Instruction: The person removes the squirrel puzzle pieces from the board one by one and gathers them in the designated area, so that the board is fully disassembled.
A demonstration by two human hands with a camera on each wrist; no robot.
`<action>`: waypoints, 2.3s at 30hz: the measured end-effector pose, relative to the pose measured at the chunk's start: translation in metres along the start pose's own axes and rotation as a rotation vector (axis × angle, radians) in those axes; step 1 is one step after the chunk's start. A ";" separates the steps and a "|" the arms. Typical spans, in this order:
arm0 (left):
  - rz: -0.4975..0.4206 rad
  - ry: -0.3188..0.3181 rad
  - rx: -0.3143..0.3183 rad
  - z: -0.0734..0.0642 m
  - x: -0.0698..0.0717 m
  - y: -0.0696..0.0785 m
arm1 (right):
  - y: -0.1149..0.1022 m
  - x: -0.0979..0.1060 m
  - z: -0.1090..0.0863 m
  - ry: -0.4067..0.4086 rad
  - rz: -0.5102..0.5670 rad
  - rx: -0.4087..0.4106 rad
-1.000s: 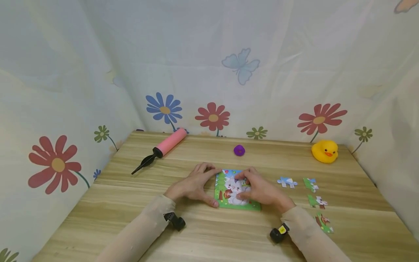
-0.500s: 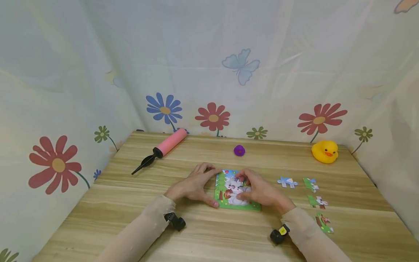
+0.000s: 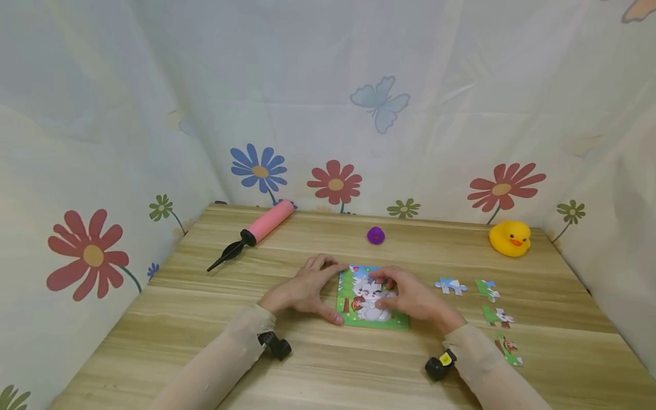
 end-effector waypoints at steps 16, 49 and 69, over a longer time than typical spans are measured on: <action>0.007 0.001 -0.008 0.001 -0.002 -0.003 | 0.003 0.006 0.000 0.026 0.075 -0.026; 0.004 -0.005 -0.010 0.001 -0.001 -0.001 | -0.039 0.098 -0.045 0.245 0.065 0.150; -0.004 0.010 -0.007 -0.002 -0.001 -0.001 | -0.001 0.136 -0.109 0.272 -0.059 0.058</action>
Point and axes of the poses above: each hand's wrist, its own z-axis towards the middle knuckle, its own x-axis out of the back of the hand, y = z × x, the point moved 1 cm from there along z, towards the middle knuckle, and after that the axes turned 4 degrees about z, right-handed, at the moved point
